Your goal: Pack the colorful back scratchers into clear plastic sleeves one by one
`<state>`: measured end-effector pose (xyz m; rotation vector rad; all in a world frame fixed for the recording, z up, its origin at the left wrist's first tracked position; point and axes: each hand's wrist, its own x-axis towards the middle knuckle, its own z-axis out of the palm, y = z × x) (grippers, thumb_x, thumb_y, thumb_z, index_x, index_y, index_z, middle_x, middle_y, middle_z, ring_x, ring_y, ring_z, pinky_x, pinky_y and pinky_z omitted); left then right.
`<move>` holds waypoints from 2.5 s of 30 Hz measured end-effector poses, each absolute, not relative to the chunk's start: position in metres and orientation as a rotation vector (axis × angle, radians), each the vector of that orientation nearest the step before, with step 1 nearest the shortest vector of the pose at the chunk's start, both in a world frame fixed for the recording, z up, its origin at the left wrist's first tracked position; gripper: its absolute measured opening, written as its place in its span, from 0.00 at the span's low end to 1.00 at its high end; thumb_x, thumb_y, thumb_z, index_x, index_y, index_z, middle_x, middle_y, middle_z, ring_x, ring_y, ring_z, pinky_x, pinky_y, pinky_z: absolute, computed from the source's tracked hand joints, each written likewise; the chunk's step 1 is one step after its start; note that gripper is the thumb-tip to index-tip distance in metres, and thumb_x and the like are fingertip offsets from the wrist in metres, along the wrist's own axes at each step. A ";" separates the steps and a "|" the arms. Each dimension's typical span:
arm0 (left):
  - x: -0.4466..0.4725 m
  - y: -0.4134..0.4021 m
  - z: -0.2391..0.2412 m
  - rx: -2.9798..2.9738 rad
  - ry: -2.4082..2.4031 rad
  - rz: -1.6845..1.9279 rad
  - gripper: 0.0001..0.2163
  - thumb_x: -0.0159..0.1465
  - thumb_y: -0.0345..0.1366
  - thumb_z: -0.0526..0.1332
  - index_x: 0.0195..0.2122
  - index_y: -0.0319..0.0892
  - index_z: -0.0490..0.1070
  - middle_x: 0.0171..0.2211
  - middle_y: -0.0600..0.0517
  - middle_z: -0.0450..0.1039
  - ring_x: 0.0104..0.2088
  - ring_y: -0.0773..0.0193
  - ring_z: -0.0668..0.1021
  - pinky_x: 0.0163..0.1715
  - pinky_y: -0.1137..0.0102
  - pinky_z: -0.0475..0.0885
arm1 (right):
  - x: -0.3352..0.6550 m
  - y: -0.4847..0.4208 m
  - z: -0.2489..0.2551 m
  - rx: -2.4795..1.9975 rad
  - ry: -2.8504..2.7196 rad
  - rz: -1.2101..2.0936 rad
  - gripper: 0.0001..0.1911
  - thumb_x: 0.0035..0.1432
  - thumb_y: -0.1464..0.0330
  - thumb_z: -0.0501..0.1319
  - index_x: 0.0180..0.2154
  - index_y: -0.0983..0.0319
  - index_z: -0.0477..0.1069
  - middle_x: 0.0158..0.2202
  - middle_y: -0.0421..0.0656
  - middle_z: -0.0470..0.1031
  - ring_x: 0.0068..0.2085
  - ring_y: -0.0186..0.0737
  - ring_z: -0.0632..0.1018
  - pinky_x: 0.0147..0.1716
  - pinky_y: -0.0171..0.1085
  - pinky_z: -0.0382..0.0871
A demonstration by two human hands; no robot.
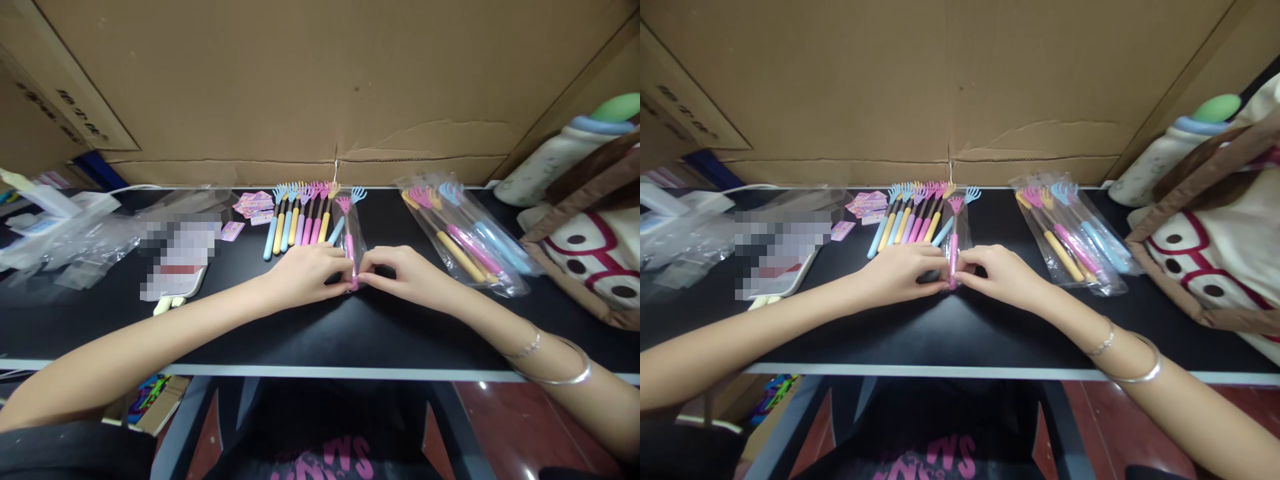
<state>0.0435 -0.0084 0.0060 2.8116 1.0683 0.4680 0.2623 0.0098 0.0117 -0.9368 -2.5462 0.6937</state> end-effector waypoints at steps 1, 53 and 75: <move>0.043 -0.008 0.008 2.789 1.089 0.462 0.08 0.66 0.41 0.61 0.35 0.43 0.76 0.32 0.54 0.75 0.36 0.63 0.76 0.29 0.72 0.61 | 0.262 0.010 0.013 -0.961 -2.519 0.736 0.10 0.62 0.64 0.59 0.31 0.62 0.74 0.29 0.40 0.77 0.31 0.36 0.76 0.33 0.33 0.65; 0.037 -0.006 -0.002 3.067 0.901 0.543 0.07 0.67 0.32 0.58 0.43 0.44 0.75 0.39 0.52 0.77 0.38 0.65 0.78 0.34 0.73 0.69 | 0.273 0.010 0.014 -0.955 -2.733 0.456 0.09 0.62 0.71 0.56 0.39 0.58 0.75 0.42 0.44 0.76 0.38 0.39 0.78 0.36 0.34 0.68; 0.034 0.014 0.008 3.462 0.557 0.464 0.13 0.73 0.37 0.51 0.47 0.50 0.76 0.39 0.53 0.79 0.43 0.67 0.77 0.34 0.72 0.66 | 0.292 0.011 0.023 -0.898 -2.957 0.343 0.16 0.62 0.69 0.59 0.50 0.56 0.76 0.48 0.46 0.75 0.46 0.46 0.78 0.41 0.39 0.72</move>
